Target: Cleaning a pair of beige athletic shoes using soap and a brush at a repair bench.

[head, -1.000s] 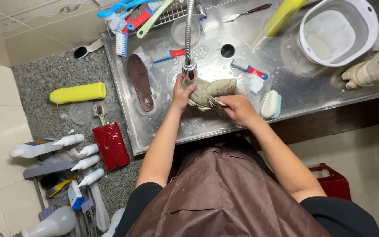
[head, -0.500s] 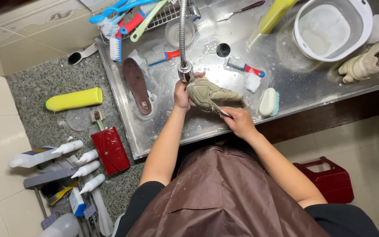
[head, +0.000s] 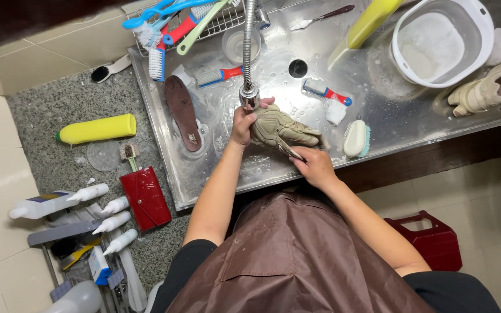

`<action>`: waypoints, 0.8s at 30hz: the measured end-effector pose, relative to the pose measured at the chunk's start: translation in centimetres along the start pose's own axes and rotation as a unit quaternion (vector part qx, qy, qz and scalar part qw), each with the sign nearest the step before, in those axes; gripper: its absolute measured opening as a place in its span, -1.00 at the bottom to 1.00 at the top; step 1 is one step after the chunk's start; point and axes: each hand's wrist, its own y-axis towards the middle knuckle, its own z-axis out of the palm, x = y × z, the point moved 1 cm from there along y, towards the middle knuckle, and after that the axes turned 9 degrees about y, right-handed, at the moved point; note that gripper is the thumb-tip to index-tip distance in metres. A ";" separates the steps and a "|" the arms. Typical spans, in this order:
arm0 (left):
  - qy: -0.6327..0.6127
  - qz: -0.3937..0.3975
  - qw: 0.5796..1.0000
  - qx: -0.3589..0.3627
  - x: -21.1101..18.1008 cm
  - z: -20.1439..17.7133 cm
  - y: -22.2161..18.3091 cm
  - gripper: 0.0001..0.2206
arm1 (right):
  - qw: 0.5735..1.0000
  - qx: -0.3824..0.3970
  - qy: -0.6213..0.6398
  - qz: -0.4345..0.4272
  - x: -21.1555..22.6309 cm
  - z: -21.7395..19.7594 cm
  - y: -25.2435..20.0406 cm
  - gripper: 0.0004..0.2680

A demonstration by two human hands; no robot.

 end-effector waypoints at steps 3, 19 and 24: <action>0.102 0.019 0.994 -0.043 2.8 -1.9 0.4 -0.77 | 1.000 0.004 -0.004 -0.016 0.3 0.2 0.3 -0.81; 0.003 -0.068 0.985 -0.157 1.3 -2.6 0.3 -0.89 | 0.974 -0.183 0.046 0.125 -0.9 0.5 2.4 -0.71; 0.043 0.007 0.992 -0.120 0.2 -3.2 -0.4 -0.84 | 0.932 -0.171 0.287 0.136 -3.3 1.2 4.4 -0.72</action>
